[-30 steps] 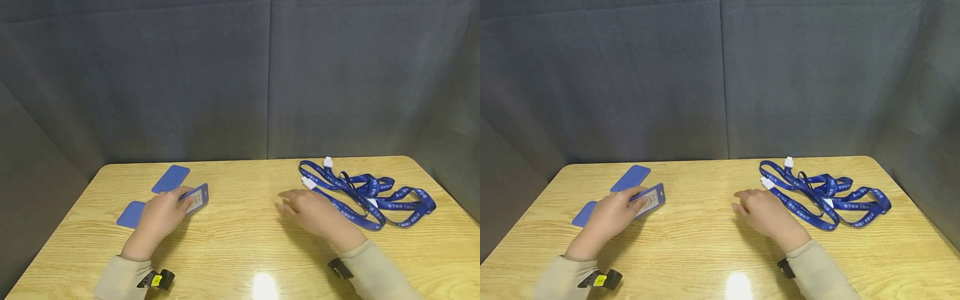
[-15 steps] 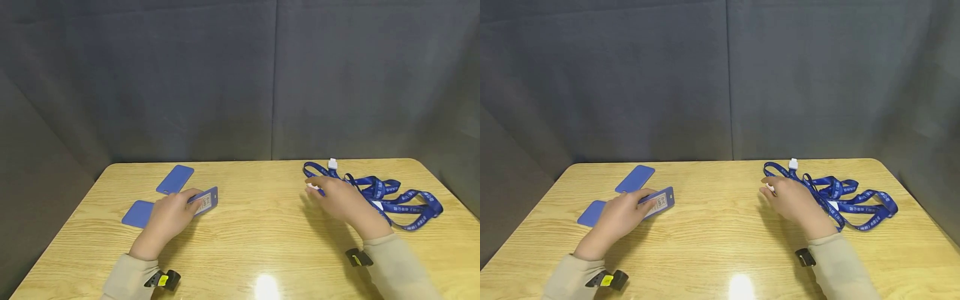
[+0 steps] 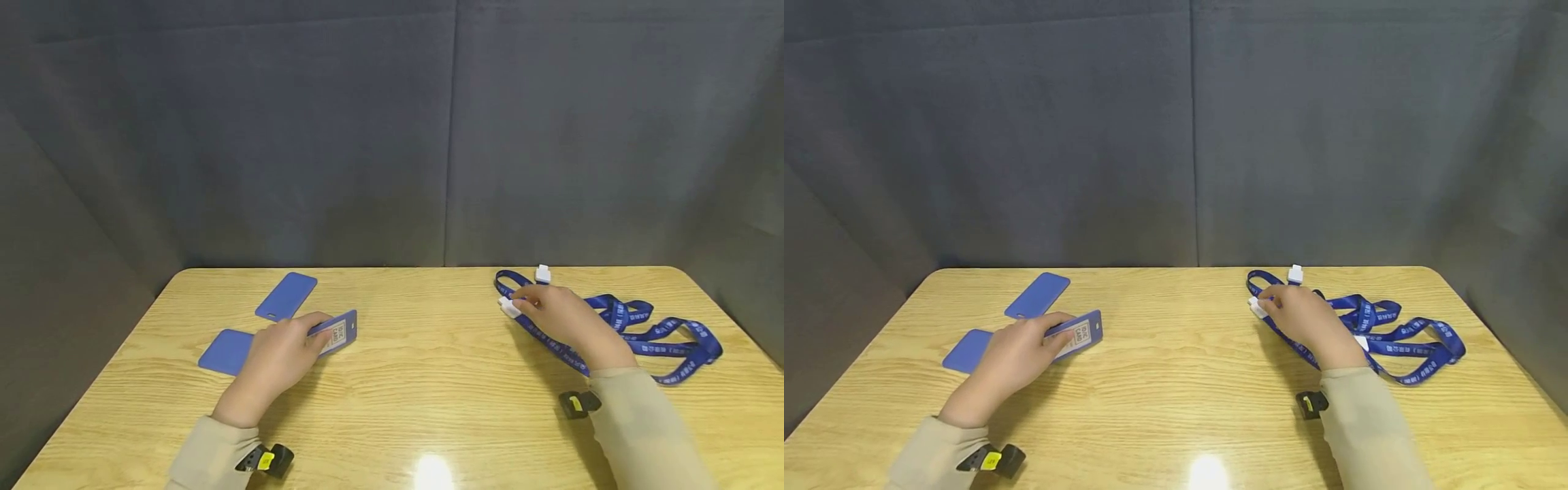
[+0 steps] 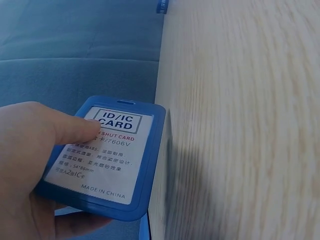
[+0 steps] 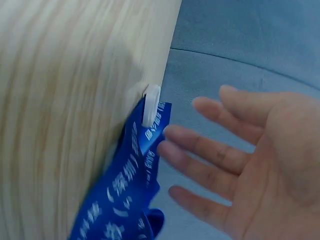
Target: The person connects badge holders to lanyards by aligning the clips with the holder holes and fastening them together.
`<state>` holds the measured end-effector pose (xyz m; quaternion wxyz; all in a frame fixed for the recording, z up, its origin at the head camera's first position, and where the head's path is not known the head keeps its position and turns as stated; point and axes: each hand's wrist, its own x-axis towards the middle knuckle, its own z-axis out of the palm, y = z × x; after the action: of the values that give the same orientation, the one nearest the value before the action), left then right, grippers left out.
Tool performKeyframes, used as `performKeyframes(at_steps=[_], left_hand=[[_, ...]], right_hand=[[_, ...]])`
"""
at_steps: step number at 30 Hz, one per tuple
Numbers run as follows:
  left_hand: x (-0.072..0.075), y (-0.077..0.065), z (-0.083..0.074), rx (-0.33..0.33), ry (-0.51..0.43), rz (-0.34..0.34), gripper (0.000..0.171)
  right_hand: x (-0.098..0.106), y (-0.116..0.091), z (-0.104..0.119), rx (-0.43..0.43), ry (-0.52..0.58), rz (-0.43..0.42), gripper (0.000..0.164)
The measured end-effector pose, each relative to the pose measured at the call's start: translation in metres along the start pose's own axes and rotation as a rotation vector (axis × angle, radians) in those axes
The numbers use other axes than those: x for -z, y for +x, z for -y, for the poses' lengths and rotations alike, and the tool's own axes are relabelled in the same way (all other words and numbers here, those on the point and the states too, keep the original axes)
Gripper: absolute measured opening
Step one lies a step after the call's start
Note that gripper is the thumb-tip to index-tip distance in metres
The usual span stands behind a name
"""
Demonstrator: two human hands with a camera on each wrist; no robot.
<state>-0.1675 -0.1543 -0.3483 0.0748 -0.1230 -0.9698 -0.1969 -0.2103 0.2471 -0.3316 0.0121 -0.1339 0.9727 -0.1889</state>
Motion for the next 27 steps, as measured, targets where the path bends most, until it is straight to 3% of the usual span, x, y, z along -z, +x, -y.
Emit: performKeyframes(at_steps=[5, 22, 27], left_hand=[[-0.003, 0.000, 0.001, -0.017, 0.038, -0.018, 0.027], [-0.001, -0.001, -0.006, -0.021, 0.045, -0.026, 0.027], [-0.001, -0.001, -0.007, -0.028, 0.050, -0.026, 0.027]], right_hand=[[-0.005, 0.011, -0.004, -0.061, 0.034, 0.032, 0.037], [-0.015, 0.028, 0.001, -0.197, -0.101, 0.119, 0.034], [-0.018, 0.028, 0.006, -0.190, -0.158, 0.160, 0.052]])
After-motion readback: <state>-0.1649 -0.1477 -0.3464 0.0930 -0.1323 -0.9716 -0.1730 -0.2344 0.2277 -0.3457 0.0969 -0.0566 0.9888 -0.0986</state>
